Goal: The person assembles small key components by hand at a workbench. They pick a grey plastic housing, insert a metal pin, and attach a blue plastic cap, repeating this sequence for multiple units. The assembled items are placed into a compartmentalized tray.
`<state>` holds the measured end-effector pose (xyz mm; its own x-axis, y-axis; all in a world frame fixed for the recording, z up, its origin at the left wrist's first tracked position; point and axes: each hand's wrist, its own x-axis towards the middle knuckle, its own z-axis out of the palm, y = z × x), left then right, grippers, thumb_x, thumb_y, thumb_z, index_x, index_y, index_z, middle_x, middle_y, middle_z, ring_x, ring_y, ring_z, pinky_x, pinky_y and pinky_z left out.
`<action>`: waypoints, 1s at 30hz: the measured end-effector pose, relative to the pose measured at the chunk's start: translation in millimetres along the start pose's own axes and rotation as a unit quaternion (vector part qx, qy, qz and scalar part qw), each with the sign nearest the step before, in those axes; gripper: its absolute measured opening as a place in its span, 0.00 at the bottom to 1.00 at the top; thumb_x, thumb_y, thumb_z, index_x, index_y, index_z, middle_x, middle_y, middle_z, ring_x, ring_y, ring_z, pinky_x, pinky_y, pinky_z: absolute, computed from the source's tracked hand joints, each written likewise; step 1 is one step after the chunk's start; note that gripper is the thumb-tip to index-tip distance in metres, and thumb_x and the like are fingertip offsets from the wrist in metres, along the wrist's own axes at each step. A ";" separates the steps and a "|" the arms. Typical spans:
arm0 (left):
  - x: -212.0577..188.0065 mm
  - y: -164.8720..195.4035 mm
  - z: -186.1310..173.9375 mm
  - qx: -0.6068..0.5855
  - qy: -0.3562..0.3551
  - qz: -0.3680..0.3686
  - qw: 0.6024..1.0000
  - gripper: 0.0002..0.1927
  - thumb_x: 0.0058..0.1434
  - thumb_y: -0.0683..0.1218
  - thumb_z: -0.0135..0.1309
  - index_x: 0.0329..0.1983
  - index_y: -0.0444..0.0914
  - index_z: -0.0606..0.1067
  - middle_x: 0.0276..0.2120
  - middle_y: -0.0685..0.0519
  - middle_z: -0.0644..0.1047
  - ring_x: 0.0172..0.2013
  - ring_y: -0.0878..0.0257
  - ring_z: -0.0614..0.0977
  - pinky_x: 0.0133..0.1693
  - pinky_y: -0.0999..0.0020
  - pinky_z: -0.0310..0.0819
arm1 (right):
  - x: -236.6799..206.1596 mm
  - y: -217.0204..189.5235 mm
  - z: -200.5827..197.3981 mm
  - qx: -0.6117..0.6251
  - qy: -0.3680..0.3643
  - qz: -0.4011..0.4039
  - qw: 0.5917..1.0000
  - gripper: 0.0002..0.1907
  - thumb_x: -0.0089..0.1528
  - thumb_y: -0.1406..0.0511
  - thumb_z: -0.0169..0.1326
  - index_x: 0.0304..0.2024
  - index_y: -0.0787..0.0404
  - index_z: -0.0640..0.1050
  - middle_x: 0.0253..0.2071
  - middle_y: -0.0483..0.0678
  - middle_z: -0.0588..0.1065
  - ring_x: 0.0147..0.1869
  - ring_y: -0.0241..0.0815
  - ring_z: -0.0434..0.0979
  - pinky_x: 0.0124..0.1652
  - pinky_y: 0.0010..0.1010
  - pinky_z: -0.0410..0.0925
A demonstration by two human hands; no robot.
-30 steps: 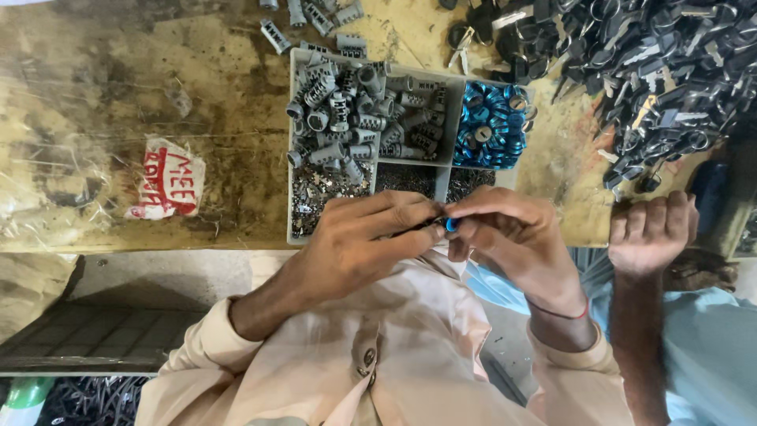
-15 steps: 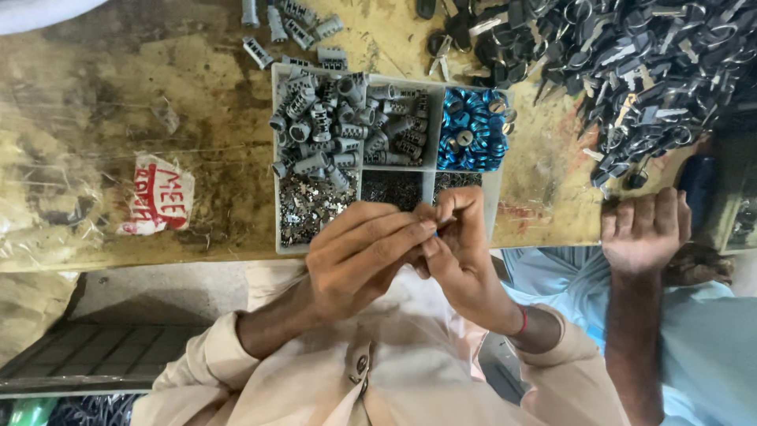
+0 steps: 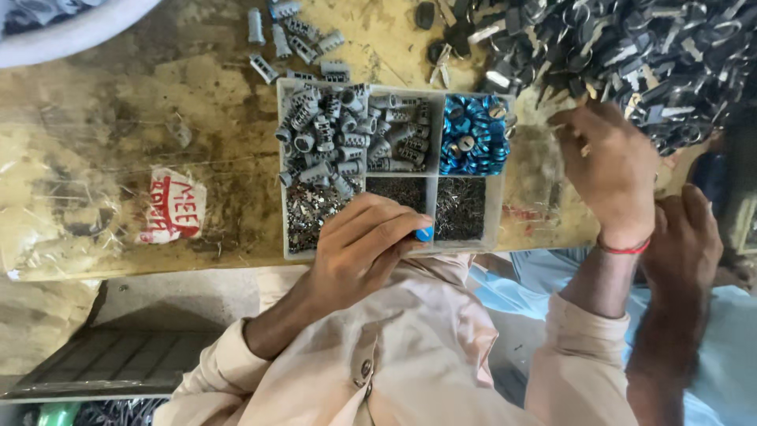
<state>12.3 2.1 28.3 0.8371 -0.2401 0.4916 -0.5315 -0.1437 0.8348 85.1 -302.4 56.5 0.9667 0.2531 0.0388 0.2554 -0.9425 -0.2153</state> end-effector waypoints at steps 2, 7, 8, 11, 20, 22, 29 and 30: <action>1.8 -0.9 -0.9 -0.009 -0.014 0.000 1.000 0.20 0.56 0.32 0.65 0.52 0.34 0.77 0.43 0.50 0.80 0.44 0.53 0.82 0.46 0.61 0.79 | -0.1 -7.2 -1.1 0.071 0.048 0.005 0.996 0.11 0.71 0.76 0.58 0.53 0.59 0.78 0.45 0.52 0.76 0.40 0.44 0.79 0.39 0.37 0.71; 4.7 -0.5 -3.0 -0.030 -0.036 -0.015 0.999 0.19 0.57 0.33 0.66 0.51 0.35 0.77 0.43 0.50 0.80 0.44 0.54 0.82 0.46 0.63 0.78 | 21.9 5.6 48.3 0.079 0.100 -0.117 0.985 0.19 0.65 0.79 0.56 0.58 0.65 0.79 0.47 0.56 0.75 0.46 0.48 0.76 0.43 0.36 0.71; 4.8 0.1 -3.4 -0.027 -0.036 -0.018 0.999 0.19 0.57 0.33 0.65 0.51 0.35 0.77 0.43 0.50 0.80 0.44 0.54 0.82 0.45 0.63 0.78 | 22.3 13.8 57.4 0.102 0.099 -0.101 0.985 0.17 0.67 0.78 0.57 0.58 0.64 0.79 0.46 0.55 0.75 0.46 0.47 0.76 0.43 0.35 0.70; 4.7 0.8 -4.5 -0.030 -0.025 -0.030 0.999 0.18 0.57 0.33 0.65 0.51 0.35 0.78 0.42 0.50 0.80 0.44 0.54 0.82 0.46 0.62 0.78 | 16.5 42.3 72.3 0.153 0.127 -0.067 0.978 0.11 0.72 0.76 0.59 0.55 0.62 0.80 0.46 0.51 0.77 0.45 0.45 0.75 0.44 0.35 0.67; 0.7 -0.2 -0.8 -0.104 -0.052 -0.124 0.985 0.17 0.64 0.34 0.62 0.55 0.36 0.76 0.46 0.48 0.82 0.41 0.60 0.87 0.39 0.69 0.83 | 4.3 29.1 39.1 0.614 0.237 0.094 0.747 0.12 0.81 0.62 0.41 0.51 0.61 0.75 0.47 0.51 0.74 0.46 0.40 0.73 0.45 0.31 0.66; 2.4 1.1 1.7 -0.070 -0.028 -0.078 0.994 0.17 0.64 0.34 0.62 0.55 0.36 0.75 0.47 0.48 0.81 0.44 0.58 0.86 0.43 0.68 0.84 | -15.8 -3.9 15.2 0.633 0.202 0.085 0.743 0.09 0.80 0.63 0.42 0.49 0.58 0.73 0.39 0.48 0.72 0.37 0.37 0.72 0.35 0.29 0.66; 11.2 5.5 0.4 -0.016 -0.022 -0.004 1.000 0.20 0.63 0.33 0.64 0.57 0.33 0.74 0.47 0.46 0.79 0.45 0.52 0.83 0.45 0.61 0.81 | -65.8 -80.8 0.6 0.283 0.027 -0.138 0.949 0.16 0.63 0.83 0.52 0.51 0.68 0.68 0.34 0.50 0.71 0.32 0.43 0.74 0.32 0.34 0.67; 10.5 5.9 -1.7 -0.014 -0.030 -0.004 0.999 0.20 0.62 0.33 0.64 0.57 0.32 0.74 0.47 0.46 0.78 0.45 0.52 0.83 0.45 0.60 0.81 | -65.0 -80.5 0.7 0.277 0.032 -0.170 0.945 0.17 0.63 0.83 0.52 0.51 0.69 0.66 0.35 0.50 0.71 0.33 0.44 0.74 0.32 0.34 0.67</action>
<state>18.2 0.3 38.8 0.8313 -0.2966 0.4701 -0.5204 -0.1183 0.8457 1.7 -242.8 70.6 0.8335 0.4910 0.2533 0.5210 -0.5459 -0.6562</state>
